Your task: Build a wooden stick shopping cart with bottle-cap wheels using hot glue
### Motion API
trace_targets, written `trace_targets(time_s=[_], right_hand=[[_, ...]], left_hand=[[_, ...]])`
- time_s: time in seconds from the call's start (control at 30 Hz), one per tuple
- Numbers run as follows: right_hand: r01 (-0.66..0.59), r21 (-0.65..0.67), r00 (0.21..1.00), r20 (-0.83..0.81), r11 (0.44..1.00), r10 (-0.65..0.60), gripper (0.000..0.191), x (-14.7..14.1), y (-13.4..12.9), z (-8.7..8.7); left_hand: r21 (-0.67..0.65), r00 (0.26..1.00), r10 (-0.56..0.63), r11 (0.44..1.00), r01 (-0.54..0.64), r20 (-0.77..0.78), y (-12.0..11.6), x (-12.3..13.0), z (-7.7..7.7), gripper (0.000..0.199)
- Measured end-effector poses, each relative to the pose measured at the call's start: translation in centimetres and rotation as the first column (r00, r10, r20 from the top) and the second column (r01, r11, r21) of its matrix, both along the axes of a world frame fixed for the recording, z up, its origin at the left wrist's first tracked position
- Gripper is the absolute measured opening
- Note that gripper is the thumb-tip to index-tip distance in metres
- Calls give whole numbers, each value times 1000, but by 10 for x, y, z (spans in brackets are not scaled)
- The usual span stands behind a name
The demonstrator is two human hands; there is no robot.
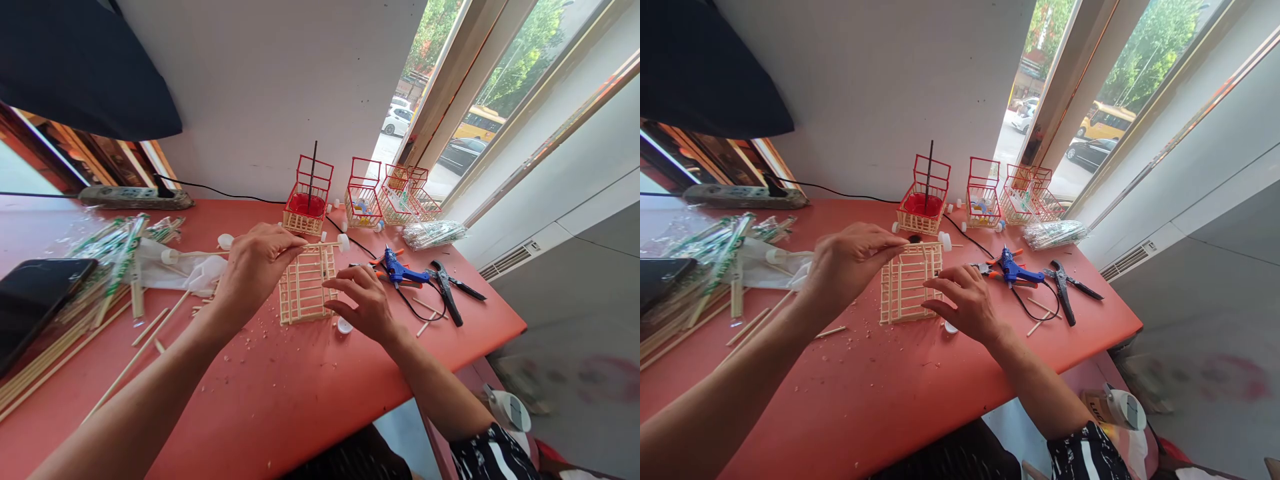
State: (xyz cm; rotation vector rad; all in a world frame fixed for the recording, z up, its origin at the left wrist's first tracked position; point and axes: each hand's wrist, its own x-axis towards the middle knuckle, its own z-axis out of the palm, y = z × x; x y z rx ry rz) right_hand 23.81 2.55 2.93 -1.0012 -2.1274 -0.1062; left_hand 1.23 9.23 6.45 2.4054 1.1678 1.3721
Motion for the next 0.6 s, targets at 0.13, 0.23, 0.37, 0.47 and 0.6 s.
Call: trace_targets(time_s=[0.13, 0.23, 0.37, 0.47, 0.6], right_hand=[[-15, 21, 1000, 0, 1000, 15, 28, 0, 0, 1], [-21, 24, 1000, 1, 999, 21, 28, -1, 0, 1], [-25, 26, 1000, 8, 999, 25, 28, -1, 0, 1], [-32, 23, 999, 14, 999, 31, 27, -1, -1, 0], [-12, -15, 999, 34, 1000, 13, 28, -2, -1, -1]], left_hand=[[-18, 1000, 6, 1000, -6, -9, 0, 0, 0, 21], [-21, 1000, 7, 1000, -7, -16, 1, 0, -1, 21], [-28, 1000, 0, 1000, 0, -7, 2, -1, 0, 21], [-25, 1000, -1, 1000, 0, -9, 2, 0, 0, 21], [-13, 1000, 0, 1000, -1, -21, 2, 0, 2, 22]])
